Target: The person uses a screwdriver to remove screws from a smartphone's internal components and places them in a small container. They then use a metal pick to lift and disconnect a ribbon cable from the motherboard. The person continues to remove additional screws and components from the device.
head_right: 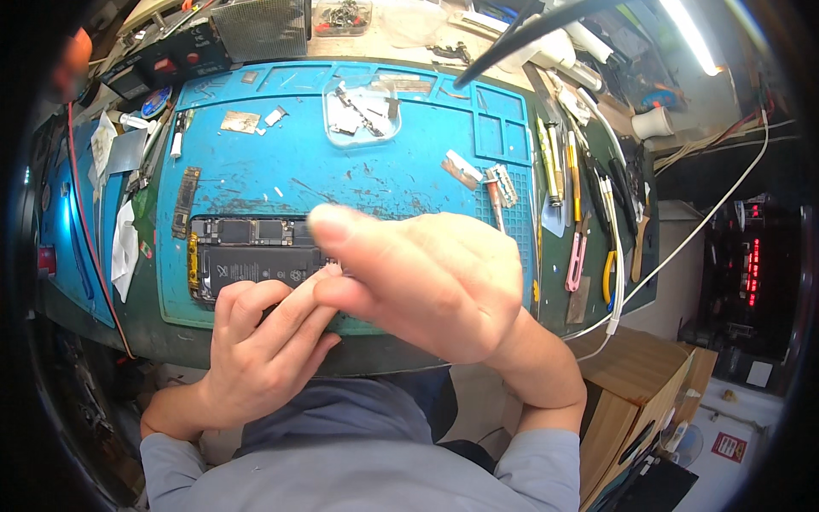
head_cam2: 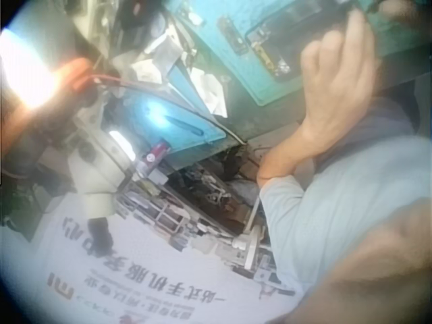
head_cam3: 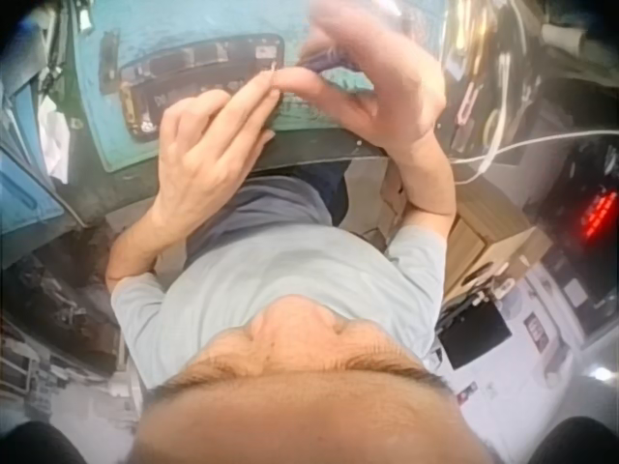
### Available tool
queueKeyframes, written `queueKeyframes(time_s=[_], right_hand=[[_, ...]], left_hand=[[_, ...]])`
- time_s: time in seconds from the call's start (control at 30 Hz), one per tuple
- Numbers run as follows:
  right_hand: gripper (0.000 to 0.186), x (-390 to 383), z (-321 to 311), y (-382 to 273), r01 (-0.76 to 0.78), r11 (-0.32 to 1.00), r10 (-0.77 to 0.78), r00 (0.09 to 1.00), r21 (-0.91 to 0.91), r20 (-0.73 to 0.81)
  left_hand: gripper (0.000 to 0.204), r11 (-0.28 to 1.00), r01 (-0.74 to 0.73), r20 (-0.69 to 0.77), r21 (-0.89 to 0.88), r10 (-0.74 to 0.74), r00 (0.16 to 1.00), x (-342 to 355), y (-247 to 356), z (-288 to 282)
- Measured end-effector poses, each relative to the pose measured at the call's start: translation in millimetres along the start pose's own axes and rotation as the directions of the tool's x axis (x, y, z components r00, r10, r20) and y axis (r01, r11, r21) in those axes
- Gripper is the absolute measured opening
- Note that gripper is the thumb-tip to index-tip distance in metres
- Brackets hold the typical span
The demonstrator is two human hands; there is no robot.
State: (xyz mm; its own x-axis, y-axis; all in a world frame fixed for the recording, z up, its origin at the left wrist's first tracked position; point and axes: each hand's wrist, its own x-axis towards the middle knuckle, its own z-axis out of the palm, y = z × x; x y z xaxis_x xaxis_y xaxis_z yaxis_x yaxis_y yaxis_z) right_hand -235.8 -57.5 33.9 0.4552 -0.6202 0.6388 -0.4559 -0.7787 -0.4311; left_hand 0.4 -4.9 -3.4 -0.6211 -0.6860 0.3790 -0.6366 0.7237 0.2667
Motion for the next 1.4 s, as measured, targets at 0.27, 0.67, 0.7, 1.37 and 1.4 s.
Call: queueKeyframes(time_s=[0.27, 0.67, 0.7, 1.37, 1.4], right_hand=[[0.071, -3.2, 3.7, 2.1, 0.052, 0.998, -0.053, 0.998, -0.04, -0.039], [0.077, -6.6, 3.8, 1.4, 0.015, 1.0, -0.016, 0.999, -0.024, -0.03], [0.077, -6.5, 2.6, 1.8, 0.014, 1.0, -0.015, 1.0, -0.017, -0.017], [0.091, -5.3, -10.0, -6.1, -0.245, 0.967, 0.254, 0.955, 0.074, -0.153], [0.091, -5.8, -8.7, -5.0, -0.248, 0.965, 0.26, 0.951, 0.089, -0.169]], left_hand=[[0.045, 1.0, 0.011, -0.004, 0.011, -0.011, 1.0, 1.9, 1.5, 1.4], [0.048, 1.0, 0.029, 0.03, -0.007, -0.029, 0.999, 4.4, 3.5, -2.8], [0.048, 0.999, 0.031, 0.028, -0.01, -0.031, 0.999, 4.7, 3.6, -2.9], [0.034, 0.967, 0.105, -0.002, -0.231, -0.109, 0.994, 22.3, 3.2, -16.5], [0.033, 0.956, 0.126, -0.033, -0.263, -0.14, 0.99, 21.7, 3.0, -14.9]])
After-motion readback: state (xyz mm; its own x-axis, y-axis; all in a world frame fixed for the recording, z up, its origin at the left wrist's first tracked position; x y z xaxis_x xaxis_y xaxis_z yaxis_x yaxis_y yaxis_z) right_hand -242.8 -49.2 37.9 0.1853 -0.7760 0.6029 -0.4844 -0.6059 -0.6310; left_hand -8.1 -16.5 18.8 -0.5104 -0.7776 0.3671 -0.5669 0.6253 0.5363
